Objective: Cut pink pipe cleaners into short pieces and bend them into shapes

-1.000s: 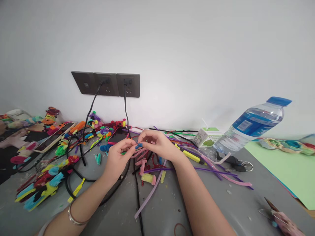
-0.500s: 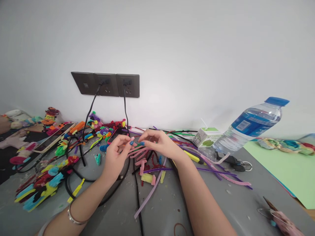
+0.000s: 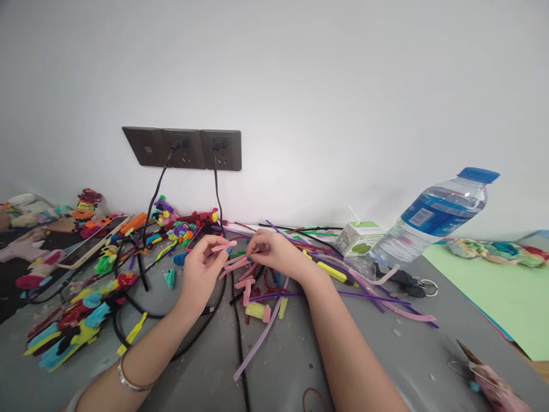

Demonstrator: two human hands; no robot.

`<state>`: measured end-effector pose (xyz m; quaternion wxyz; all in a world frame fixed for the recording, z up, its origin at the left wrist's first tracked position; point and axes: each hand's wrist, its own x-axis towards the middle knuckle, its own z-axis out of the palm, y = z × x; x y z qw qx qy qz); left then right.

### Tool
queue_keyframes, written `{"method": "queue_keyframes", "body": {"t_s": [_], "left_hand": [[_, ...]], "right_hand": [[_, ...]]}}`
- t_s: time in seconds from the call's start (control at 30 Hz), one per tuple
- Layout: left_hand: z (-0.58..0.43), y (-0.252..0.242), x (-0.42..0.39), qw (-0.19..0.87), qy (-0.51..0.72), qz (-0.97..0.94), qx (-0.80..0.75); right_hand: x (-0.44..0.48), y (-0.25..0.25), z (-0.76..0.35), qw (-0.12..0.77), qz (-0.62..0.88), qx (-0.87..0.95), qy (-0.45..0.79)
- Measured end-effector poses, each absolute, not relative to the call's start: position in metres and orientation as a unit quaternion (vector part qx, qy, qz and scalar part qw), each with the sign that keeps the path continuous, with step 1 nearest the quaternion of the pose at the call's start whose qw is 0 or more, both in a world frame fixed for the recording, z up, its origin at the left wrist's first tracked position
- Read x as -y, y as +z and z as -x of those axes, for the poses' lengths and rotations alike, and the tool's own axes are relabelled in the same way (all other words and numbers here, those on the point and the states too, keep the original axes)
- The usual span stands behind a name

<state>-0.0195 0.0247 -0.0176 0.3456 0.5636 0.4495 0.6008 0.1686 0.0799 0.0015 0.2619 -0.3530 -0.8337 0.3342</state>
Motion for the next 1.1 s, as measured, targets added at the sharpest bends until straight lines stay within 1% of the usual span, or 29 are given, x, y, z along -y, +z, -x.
{"method": "queue_keyframes", "body": {"t_s": [0.1,0.27,0.47,0.67,0.77,0.9,1.03,1.1], "left_hand": [[0.02,-0.018,-0.025,0.338,0.606,-0.56,-0.452],[0.02,-0.019,-0.026,0.351,0.612,-0.54,-0.459],[0.018,-0.019,-0.026,0.375,0.602,-0.548,-0.443],[0.017,-0.022,-0.026,0.378,0.596,-0.559,-0.435],[0.017,-0.022,-0.025,0.38,0.579,-0.581,-0.427],[0.015,-0.019,-0.022,0.387,0.534,-0.624,-0.42],[0.015,-0.019,-0.02,0.414,0.502,-0.638,-0.413],[0.015,-0.02,-0.02,0.428,0.494,-0.634,-0.414]], "right_hand": [[-0.076,0.012,-0.173,0.311,0.359,0.807,0.352],[-0.075,0.019,-0.179,0.381,0.36,0.732,0.436],[-0.078,0.018,-0.18,0.433,0.393,0.668,0.459],[-0.078,0.018,-0.175,0.512,0.327,0.577,0.545],[-0.08,0.019,-0.171,0.514,0.287,0.556,0.587],[-0.079,0.016,-0.168,0.501,0.286,0.592,0.563],[-0.075,0.014,-0.168,0.438,0.334,0.627,0.551],[-0.072,0.015,-0.168,0.412,0.334,0.646,0.549]]}}
